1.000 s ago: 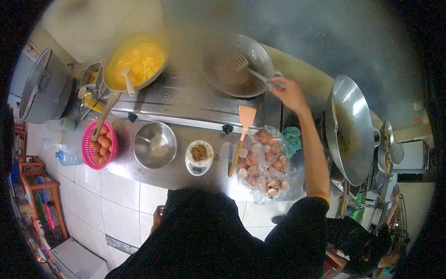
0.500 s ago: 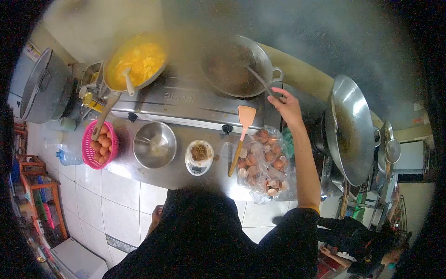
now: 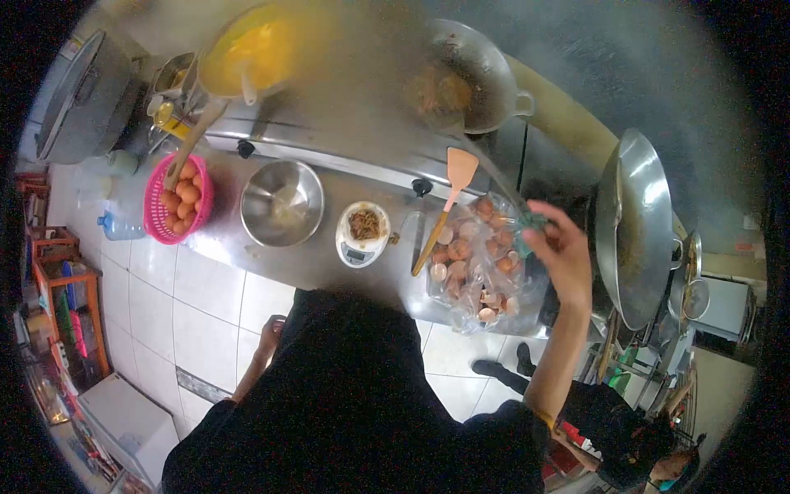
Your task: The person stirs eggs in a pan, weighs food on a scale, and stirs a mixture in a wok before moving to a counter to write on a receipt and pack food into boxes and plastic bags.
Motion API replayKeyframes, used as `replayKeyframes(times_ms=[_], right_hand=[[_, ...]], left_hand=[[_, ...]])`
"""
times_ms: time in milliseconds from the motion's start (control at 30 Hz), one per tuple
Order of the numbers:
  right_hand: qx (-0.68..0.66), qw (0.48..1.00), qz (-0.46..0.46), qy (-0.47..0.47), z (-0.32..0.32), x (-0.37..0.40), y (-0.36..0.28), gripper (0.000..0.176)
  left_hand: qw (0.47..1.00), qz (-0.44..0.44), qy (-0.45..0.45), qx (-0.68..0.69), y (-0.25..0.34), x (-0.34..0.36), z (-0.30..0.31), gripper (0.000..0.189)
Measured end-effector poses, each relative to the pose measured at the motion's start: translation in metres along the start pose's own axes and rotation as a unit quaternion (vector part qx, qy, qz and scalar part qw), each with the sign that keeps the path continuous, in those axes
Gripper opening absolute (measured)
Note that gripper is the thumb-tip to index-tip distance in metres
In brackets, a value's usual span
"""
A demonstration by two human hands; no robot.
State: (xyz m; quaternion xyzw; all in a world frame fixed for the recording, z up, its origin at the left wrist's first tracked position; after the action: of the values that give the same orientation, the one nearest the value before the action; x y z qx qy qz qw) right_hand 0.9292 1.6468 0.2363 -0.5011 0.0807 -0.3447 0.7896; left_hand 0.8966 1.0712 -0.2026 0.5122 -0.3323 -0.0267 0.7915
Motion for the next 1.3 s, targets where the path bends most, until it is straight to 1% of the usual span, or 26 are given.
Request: replayKeyframes(times_ms=[67,100,133,167,300,367,400,433,467,500,533,567,600,667,700,767,800,833,867,933,1000,1067,1133,1167,1233,1300], right_hand=[[0.018,0.999,-0.017,-0.025,-0.005,0.024,0.017,0.039],[0.018,0.999,-0.018,-0.025,-0.010,0.036,0.020,0.039],[0.003,0.998,-0.043,-0.036,-0.019,0.049,0.023,0.038],[-0.012,0.996,-0.069,-0.048,-0.027,0.061,0.027,0.038],[-0.056,0.993,-0.086,-0.049,-0.060,0.093,0.065,0.038],[0.095,0.993,-0.035,-0.068,-0.072,0.102,0.072,0.038],[0.094,0.993,-0.037,-0.064,-0.079,0.105,0.077,0.038],[0.133,0.990,-0.006,-0.054,-0.087,0.106,0.082,0.038],[0.171,0.984,0.025,-0.044,-0.093,0.107,0.085,0.037],[0.213,0.975,0.053,-0.030,-0.098,0.109,0.086,0.037],[0.211,0.975,0.055,-0.026,-0.102,0.109,0.086,0.037],[0.266,0.959,0.096,-0.017,-0.105,0.109,0.084,0.037],[0.320,0.938,0.135,-0.006,-0.106,0.109,0.081,0.037],[0.325,0.939,0.116,-0.007,-0.107,0.110,0.079,0.037],[0.321,0.938,0.127,0.001,-0.107,0.112,0.077,0.036],[0.316,0.939,0.136,0.012,-0.106,0.113,0.075,0.035],[0.333,0.930,0.156,0.009,-0.106,0.114,0.074,0.035],[0.349,0.920,0.177,0.005,-0.107,0.114,0.072,0.036],[0.348,0.921,0.176,0.007,-0.107,0.115,0.074,0.036],[0.398,0.896,0.199,-0.007,-0.106,0.117,0.077,0.036],[0.401,0.893,0.203,-0.002,-0.106,0.119,0.081,0.036],[0.403,0.892,0.205,0.000,-0.107,0.121,0.080,0.037],[0.418,0.889,0.186,-0.011,-0.107,0.122,0.078,0.036],[0.417,0.890,0.185,-0.014,-0.108,0.122,0.079,0.036],[0.340,0.926,0.164,0.000,-0.108,0.120,0.083,0.038],[0.334,0.927,0.170,-0.002,-0.109,0.117,0.088,0.037]], left_hand=[[0.999,-0.035,-0.019,-0.023,-0.011,-0.002,0.003,0.024],[0.999,-0.014,-0.031,-0.011,-0.007,0.000,0.004,0.024],[0.999,-0.013,-0.032,-0.010,-0.003,0.003,0.003,0.024],[0.999,0.009,-0.034,-0.007,0.004,0.005,0.003,0.023],[0.997,0.061,-0.046,-0.007,0.014,0.005,0.011,0.023],[0.997,0.048,-0.058,-0.016,0.010,0.001,0.018,0.023],[0.997,0.034,-0.067,-0.022,0.008,-0.003,0.022,0.023],[0.995,0.042,-0.067,-0.054,0.006,-0.008,0.026,0.023],[0.995,0.039,-0.068,-0.056,0.012,-0.011,0.029,0.023],[0.996,0.017,-0.061,-0.062,0.019,-0.013,0.035,0.022],[0.996,-0.006,-0.053,-0.067,0.026,-0.017,0.039,0.022],[0.997,0.012,-0.060,-0.051,0.029,-0.021,0.042,0.022],[0.997,0.006,-0.060,-0.052,0.033,-0.025,0.044,0.022],[0.994,0.031,-0.048,-0.088,0.034,-0.028,0.047,0.024],[0.996,0.035,-0.039,-0.074,0.033,-0.030,0.047,0.021],[0.996,0.030,-0.046,-0.069,0.031,-0.032,0.046,0.021],[0.996,0.029,-0.051,-0.064,0.029,-0.032,0.047,0.021],[0.995,-0.010,-0.059,-0.079,0.030,-0.031,0.047,0.022],[0.995,-0.011,-0.060,-0.081,0.033,-0.029,0.046,0.022],[0.990,-0.007,-0.070,-0.121,0.040,-0.027,0.044,0.022],[0.990,0.006,-0.074,-0.118,0.046,-0.027,0.042,0.023],[0.991,0.006,-0.076,-0.106,0.038,-0.029,0.041,0.023],[0.992,0.011,-0.078,-0.096,0.021,-0.034,0.041,0.023],[0.993,0.012,-0.079,-0.085,0.021,-0.035,0.041,0.023],[0.993,0.017,-0.073,-0.093,0.031,-0.034,0.040,0.023],[0.992,0.013,-0.065,-0.109,0.046,-0.034,0.036,0.022]])
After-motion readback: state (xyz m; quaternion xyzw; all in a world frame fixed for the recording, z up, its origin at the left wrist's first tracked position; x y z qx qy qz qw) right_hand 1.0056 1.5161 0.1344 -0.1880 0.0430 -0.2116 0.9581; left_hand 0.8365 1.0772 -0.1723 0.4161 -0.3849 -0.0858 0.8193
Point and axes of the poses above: each hand's wrist, its own x-axis away from the middle knuckle, its own z-axis out of the back of the hand, y = z × x, the point moved 2 cm from there along -x, towards the middle knuckle, and after that the axes turned 3 degrees about x, right-handed, at the moved point
